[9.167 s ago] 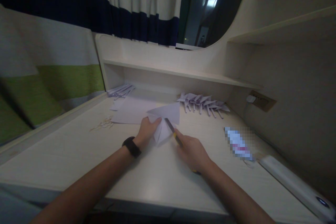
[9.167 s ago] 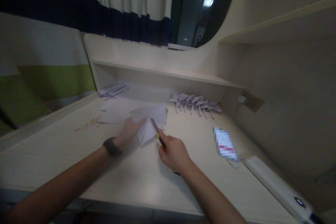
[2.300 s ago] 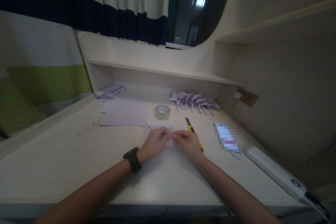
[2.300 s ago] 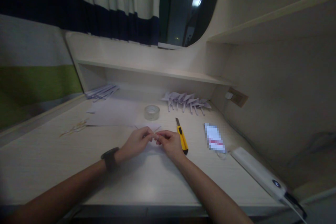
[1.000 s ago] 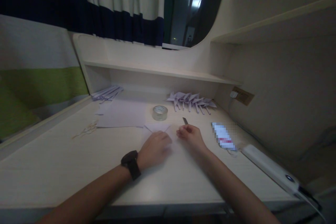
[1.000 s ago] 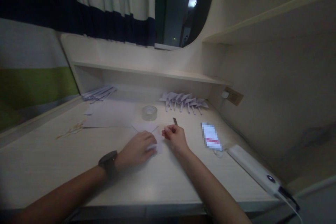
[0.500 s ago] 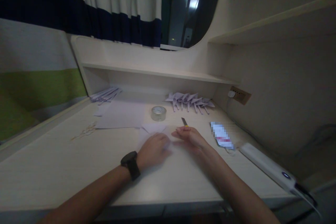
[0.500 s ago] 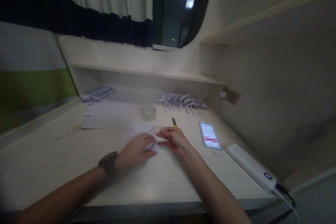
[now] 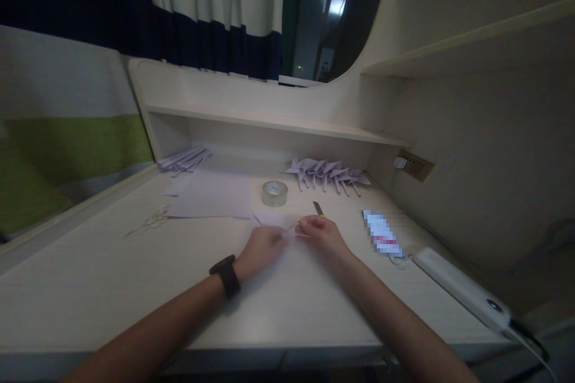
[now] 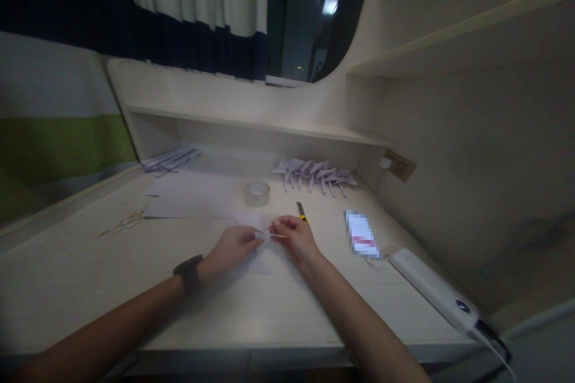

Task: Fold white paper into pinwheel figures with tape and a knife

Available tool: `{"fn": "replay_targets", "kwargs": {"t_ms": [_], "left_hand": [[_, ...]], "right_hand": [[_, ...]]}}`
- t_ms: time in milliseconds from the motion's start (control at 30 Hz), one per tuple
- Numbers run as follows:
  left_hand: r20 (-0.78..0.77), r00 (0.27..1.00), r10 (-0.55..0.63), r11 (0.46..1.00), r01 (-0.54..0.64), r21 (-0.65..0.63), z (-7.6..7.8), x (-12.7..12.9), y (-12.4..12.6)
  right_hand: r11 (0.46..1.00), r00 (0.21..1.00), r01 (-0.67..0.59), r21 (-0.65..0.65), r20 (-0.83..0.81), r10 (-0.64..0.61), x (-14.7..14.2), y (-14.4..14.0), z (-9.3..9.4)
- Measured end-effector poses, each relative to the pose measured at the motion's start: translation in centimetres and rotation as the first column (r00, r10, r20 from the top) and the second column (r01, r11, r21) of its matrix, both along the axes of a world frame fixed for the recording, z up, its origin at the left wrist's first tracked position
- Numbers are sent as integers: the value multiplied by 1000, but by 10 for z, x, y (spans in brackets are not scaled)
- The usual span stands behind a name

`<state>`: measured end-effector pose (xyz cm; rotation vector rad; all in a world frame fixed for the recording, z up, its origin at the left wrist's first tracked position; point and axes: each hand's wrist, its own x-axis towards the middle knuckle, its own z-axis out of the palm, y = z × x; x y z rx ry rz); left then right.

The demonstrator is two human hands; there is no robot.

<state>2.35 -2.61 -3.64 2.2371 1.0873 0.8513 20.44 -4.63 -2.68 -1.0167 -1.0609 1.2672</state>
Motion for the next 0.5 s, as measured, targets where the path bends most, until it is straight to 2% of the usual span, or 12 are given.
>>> {"fn": "replay_targets", "kwargs": {"t_ms": [33, 100, 200, 267, 333, 400, 500], "left_hand": [[60, 998, 11, 997, -7, -71, -2, -1, 3], [185, 982, 30, 977, 10, -212, -5, -2, 9], [367, 930, 38, 932, 100, -348, -7, -1, 11], [454, 890, 52, 911, 144, -386, -5, 0, 9], [478, 876, 65, 911, 144, -387, -1, 0, 6], [459, 886, 66, 921, 123, -370, 2, 1, 4], [418, 907, 50, 936, 103, -336, 1, 2, 5]], "right_hand": [[997, 992, 57, 60, 112, -63, 0, 0, 0], [967, 921, 114, 226, 340, -188, -1, -1, -1], [876, 756, 33, 482, 561, -337, -3, -7, -1], [808, 652, -44, 587, 630, -423, -6, -10, -2], [764, 568, -105, 637, 669, -479, -8, -13, -4], [735, 515, -135, 665, 680, -521, -10, -14, -6], [706, 478, -148, 692, 675, -562, -10, -14, -9]]}}
